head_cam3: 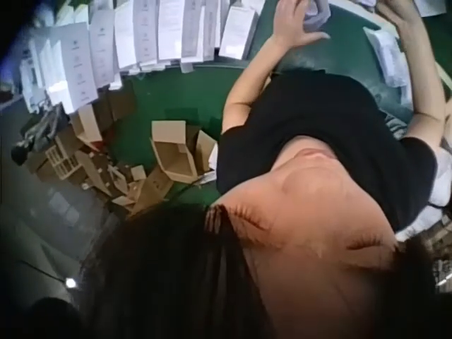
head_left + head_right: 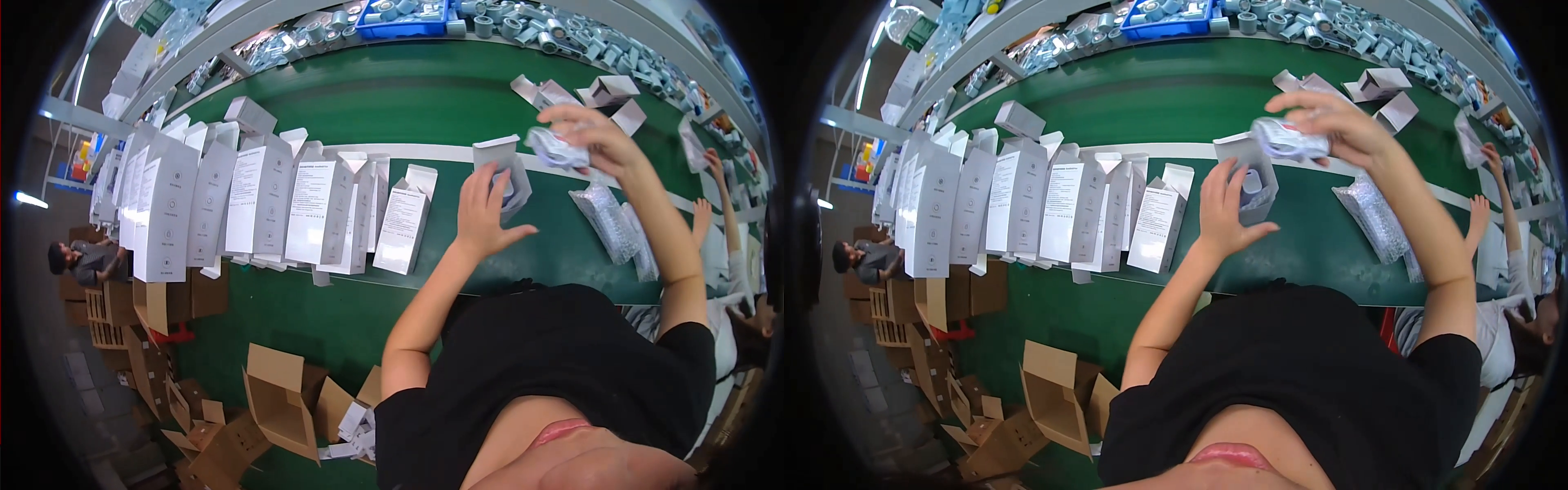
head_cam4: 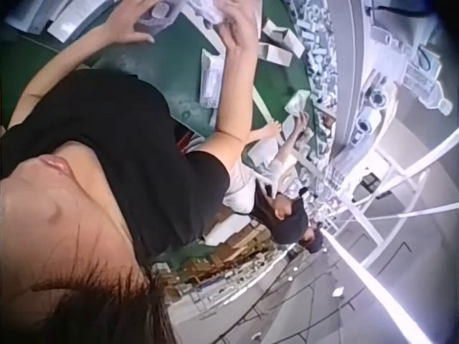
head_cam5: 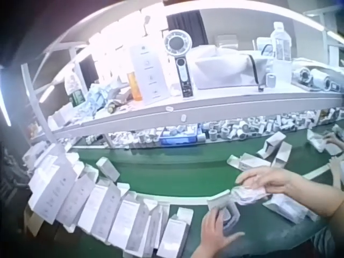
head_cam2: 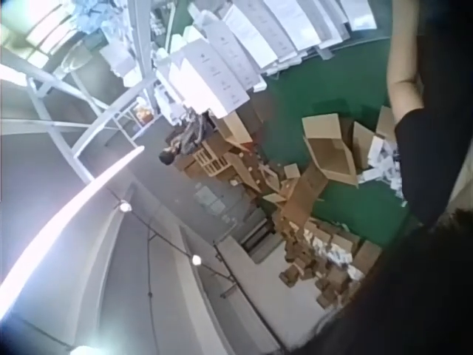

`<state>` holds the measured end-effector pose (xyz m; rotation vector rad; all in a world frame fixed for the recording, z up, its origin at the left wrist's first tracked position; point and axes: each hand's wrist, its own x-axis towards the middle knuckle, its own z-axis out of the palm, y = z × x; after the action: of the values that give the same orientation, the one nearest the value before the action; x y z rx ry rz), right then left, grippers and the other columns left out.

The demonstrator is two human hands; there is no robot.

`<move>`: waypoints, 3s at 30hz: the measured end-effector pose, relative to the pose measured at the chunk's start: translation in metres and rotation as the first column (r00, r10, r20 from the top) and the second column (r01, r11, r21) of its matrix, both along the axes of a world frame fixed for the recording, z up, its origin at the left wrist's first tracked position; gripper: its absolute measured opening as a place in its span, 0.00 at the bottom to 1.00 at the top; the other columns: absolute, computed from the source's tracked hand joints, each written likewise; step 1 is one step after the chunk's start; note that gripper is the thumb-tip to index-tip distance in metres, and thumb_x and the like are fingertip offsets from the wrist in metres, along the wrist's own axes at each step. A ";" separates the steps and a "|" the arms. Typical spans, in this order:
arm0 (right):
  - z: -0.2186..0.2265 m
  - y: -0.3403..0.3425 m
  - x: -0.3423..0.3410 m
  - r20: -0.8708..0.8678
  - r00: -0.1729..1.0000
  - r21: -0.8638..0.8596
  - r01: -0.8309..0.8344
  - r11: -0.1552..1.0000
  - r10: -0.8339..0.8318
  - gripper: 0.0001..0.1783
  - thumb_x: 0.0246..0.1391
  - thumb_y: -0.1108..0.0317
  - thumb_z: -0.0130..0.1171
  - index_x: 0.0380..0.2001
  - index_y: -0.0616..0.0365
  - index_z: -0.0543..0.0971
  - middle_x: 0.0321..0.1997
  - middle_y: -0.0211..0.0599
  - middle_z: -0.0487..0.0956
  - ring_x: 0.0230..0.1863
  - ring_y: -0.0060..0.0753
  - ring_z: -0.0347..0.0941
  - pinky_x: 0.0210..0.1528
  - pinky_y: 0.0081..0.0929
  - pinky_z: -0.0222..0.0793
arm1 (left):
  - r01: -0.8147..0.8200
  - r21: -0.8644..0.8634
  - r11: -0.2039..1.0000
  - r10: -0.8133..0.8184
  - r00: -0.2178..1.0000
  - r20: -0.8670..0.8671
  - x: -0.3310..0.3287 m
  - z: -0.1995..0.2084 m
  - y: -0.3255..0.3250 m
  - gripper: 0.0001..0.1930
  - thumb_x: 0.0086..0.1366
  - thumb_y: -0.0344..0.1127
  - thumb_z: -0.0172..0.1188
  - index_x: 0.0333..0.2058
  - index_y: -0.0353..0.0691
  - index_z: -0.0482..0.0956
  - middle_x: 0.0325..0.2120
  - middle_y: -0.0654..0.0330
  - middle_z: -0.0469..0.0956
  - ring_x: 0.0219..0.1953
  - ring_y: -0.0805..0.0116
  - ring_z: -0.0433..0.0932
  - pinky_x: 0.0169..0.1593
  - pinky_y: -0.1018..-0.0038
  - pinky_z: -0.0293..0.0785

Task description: The person packages electronic components by hand, placing them into plastic packaging, then inserting the packaged components and an instruction sheet into a cardboard box, and finally placing the cardboard box into a shipping carton.

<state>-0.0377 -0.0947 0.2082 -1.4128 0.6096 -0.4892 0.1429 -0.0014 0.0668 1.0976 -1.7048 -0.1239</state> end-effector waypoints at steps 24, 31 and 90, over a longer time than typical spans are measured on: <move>-0.097 0.035 0.043 -0.630 0.656 -0.738 -0.340 0.583 -0.416 0.09 0.38 0.70 0.54 0.27 0.59 0.75 0.30 0.39 0.75 0.28 0.42 0.70 0.29 0.32 0.66 | 0.115 -0.003 0.993 -0.113 0.975 0.189 0.016 -0.021 -0.012 0.07 0.41 0.29 0.58 0.22 0.36 0.72 0.32 0.58 0.70 0.34 0.58 0.67 0.42 0.68 0.64; -0.074 0.036 0.040 -0.664 0.683 -0.746 -0.583 0.321 -0.303 0.07 0.37 0.68 0.55 0.23 0.57 0.75 0.29 0.38 0.75 0.33 0.41 0.71 0.37 0.32 0.67 | 0.066 0.060 0.996 -0.074 0.988 0.133 0.023 -0.030 -0.009 0.09 0.42 0.29 0.58 0.26 0.36 0.73 0.33 0.57 0.70 0.37 0.58 0.68 0.44 0.67 0.63; -0.109 0.027 0.044 -0.636 0.746 -0.772 -0.618 0.152 -0.197 0.32 0.49 0.51 0.51 0.55 0.56 0.61 0.59 0.52 0.57 0.56 0.48 0.56 0.56 0.40 0.50 | 0.214 0.441 0.872 -0.086 0.952 -0.292 0.009 -0.084 -0.015 0.52 0.36 0.38 0.71 0.58 0.33 0.47 0.54 0.46 0.57 0.55 0.53 0.61 0.57 0.68 0.59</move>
<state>0.0067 -0.0679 0.0995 -3.0523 0.5416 -0.0432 0.1522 -0.0167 -0.0168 1.2281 -1.5500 -0.7881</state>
